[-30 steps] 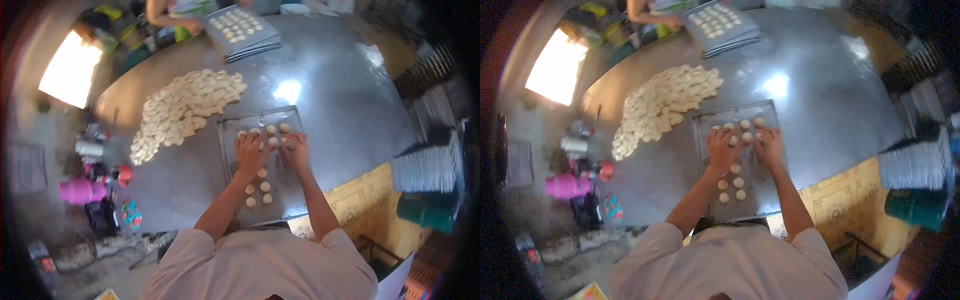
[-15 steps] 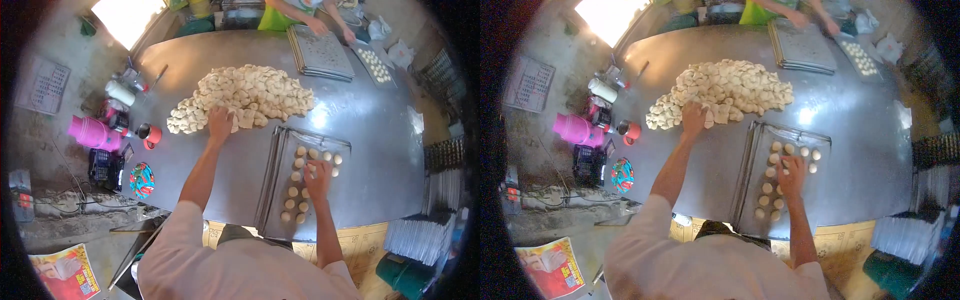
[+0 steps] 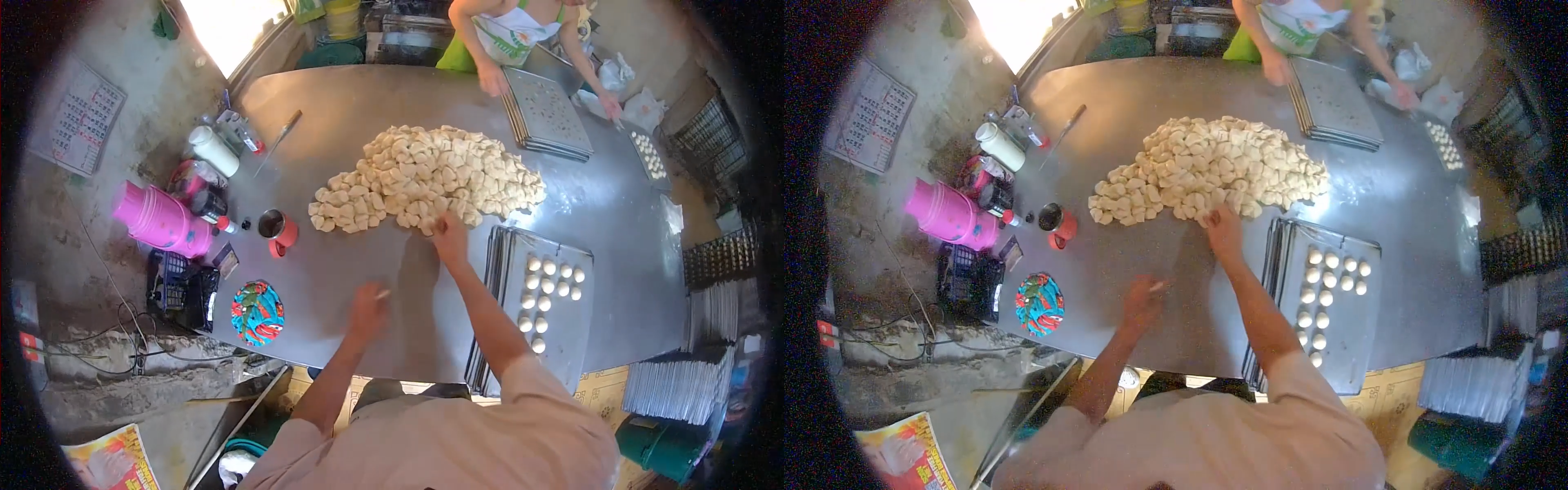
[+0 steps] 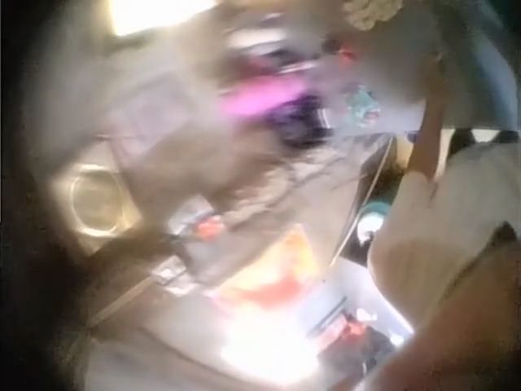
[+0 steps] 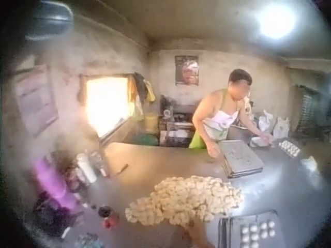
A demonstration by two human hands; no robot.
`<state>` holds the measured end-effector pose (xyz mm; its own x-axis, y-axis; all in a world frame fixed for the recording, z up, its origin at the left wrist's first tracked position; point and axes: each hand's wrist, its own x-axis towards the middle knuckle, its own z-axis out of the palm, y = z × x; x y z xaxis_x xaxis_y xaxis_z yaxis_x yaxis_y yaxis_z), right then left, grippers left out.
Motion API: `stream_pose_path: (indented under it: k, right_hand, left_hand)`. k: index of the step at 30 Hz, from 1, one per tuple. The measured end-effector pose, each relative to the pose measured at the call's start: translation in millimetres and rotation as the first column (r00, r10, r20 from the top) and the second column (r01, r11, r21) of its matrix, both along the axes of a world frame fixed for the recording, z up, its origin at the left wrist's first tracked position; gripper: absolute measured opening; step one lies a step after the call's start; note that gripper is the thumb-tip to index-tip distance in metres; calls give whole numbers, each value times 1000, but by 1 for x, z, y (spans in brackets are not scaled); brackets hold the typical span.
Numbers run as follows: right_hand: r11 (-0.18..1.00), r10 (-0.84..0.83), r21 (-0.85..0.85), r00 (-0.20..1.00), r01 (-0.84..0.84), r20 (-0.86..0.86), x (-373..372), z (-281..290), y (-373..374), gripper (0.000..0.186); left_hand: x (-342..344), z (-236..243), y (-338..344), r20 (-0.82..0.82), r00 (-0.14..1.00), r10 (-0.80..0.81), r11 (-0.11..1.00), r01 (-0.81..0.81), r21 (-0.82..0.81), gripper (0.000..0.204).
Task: The recorder is shaping small pieces of dough into balls and arranging them on a baking tray.
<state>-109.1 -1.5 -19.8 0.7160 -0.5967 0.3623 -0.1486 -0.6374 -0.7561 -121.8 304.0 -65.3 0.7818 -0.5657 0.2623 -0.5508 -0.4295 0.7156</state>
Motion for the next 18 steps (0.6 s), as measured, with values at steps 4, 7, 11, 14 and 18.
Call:
stream_pose_path:
  k: [4, 7, 11, 14, 18]
  right_hand:
    - [971, -237, -119, 910, 208, -340, -82, -6, 43, 21]
    - [846, -82, -509, 902, -162, -423, -115, -27, 50, 19]
    - [876, 138, -367, 892, -312, -430, -106, -44, 45, 20]
    - [911, 102, -301, 862, -281, -497, -97, -43, 49, 18]
    - [878, 114, -393, 916, -273, -384, -93, -38, 65, 13]
  left_hand:
    - [19, 3, 66, 53, 827, 560, 775, -546, 318, 30]
    - [57, -11, 73, 269, 957, 111, 820, -241, 520, 25]
    - [96, -19, 68, 132, 986, 103, 821, -159, 548, 26]
    - [79, -16, 74, 201, 971, 129, 849, -213, 483, 30]
    - [49, -30, 70, 453, 892, 0, 906, -192, 378, 35]
